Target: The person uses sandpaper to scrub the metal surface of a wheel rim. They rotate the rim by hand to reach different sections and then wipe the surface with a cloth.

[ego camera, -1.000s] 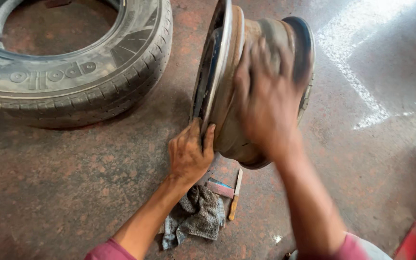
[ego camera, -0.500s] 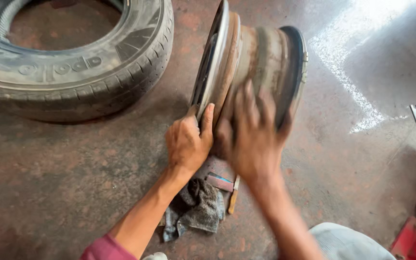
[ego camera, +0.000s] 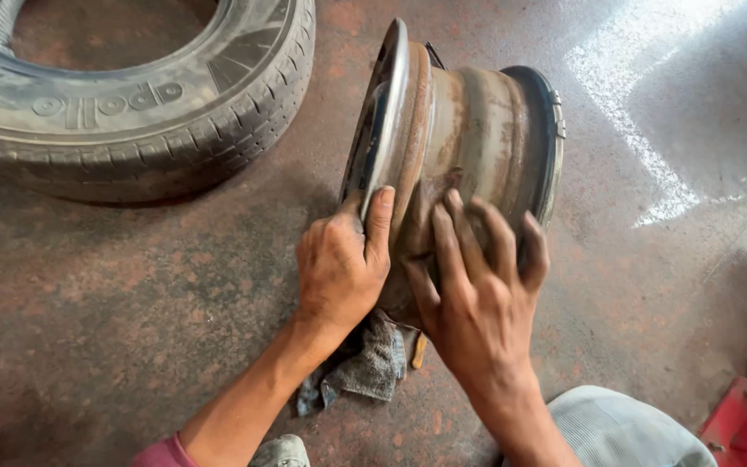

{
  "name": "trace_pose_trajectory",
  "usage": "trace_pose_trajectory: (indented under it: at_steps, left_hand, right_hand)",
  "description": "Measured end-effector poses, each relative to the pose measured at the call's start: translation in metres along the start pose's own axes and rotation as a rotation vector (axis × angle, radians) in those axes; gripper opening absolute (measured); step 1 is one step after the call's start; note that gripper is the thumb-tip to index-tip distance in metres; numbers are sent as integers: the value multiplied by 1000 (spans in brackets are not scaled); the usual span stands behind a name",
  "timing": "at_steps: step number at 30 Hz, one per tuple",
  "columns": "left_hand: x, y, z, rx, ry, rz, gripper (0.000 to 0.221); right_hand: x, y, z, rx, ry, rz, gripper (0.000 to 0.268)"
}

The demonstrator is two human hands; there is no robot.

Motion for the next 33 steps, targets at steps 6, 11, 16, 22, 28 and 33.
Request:
trace_pose_trajectory:
  at_steps: [6,11,16,22,28,33]
  left_hand:
    - [6,4,4,-43,-15,39,44]
    - [8,1,1,-42,19,-1,39]
    - [11,1,3,6,-72,80,35]
    - [3,6,5,-68,5,-104,35]
    - [-16,6,0,-15,-43,-105,34]
    - [-7,8,5,-135,-12,-93,32]
  right_hand:
    - [30,13,13,-49,192,-195,33]
    - [24,13,-6,-25,164,-154,38]
    - [7,9,-8,62,103,-241,49]
    - [11,3,-20,179,111,-241,42]
    - [19,-9,-21,128,103,-278,32]
    - [-67,74,-20,-166,-55,-93,30]
Point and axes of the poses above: each hand's wrist, its own x-axis away from the middle knuckle, its own z-axis out of the back of the hand, y = z × x, the point moved 1 cm from there along -x, towards the middle knuckle, and after that the axes turned 1 degree about y, right-handed, at the moved point
